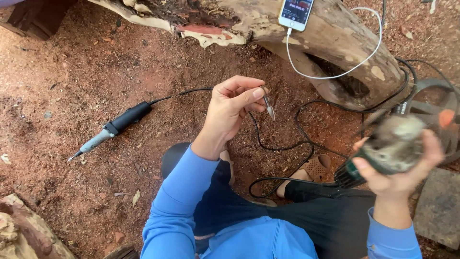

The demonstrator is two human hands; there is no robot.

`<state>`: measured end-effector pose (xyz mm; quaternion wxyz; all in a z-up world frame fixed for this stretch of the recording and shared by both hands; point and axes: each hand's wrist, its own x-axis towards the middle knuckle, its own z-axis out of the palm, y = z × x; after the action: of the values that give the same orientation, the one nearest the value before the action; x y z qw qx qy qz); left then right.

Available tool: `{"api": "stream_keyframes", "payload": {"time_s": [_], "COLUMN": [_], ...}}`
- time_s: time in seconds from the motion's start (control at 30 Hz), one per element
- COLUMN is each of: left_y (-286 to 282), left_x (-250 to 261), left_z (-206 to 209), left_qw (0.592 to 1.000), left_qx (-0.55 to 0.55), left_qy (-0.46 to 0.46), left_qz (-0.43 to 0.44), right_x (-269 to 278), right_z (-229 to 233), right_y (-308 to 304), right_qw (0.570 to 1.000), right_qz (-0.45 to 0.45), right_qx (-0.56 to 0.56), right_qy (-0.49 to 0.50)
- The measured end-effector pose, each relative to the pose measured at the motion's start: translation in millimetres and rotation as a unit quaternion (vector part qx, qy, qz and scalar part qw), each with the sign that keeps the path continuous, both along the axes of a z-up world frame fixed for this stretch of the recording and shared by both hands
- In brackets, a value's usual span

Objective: Sharpening a small metal tool bit using a handheld angle grinder while sitting on the ground.

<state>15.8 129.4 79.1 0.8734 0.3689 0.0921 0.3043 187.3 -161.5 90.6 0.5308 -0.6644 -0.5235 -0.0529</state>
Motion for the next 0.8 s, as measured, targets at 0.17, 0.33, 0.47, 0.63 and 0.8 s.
{"api": "stream_keyframes", "payload": {"time_s": [0.17,0.33,0.47,0.63,0.8], "left_y": [-5.9,-15.2,-18.2,-22.4,-25.9], "left_x": [-5.4,-11.3,-12.8,-11.9,-13.4], "left_z": [8.6,16.4,21.3,24.2,27.0], "left_qw": [0.998,0.994,0.987,0.986,0.982], "left_qx": [0.051,0.092,0.132,0.140,0.161], "left_qy": [0.023,0.054,0.089,0.095,0.102], "left_qz": [0.014,0.035,0.029,0.012,0.010], "right_x": [15.5,-7.1,-10.1,-16.5,-20.9], "right_z": [-46.0,-61.4,-65.9,-63.9,-61.0], "right_y": [-1.7,-10.2,-14.1,-14.8,-15.2], "right_qw": [0.988,0.993,0.989,0.986,0.981], "right_qz": [0.046,0.094,0.067,0.066,0.058], "right_qx": [-0.018,-0.074,-0.081,-0.107,-0.120], "right_qy": [-0.145,0.011,-0.102,-0.114,-0.144]}}
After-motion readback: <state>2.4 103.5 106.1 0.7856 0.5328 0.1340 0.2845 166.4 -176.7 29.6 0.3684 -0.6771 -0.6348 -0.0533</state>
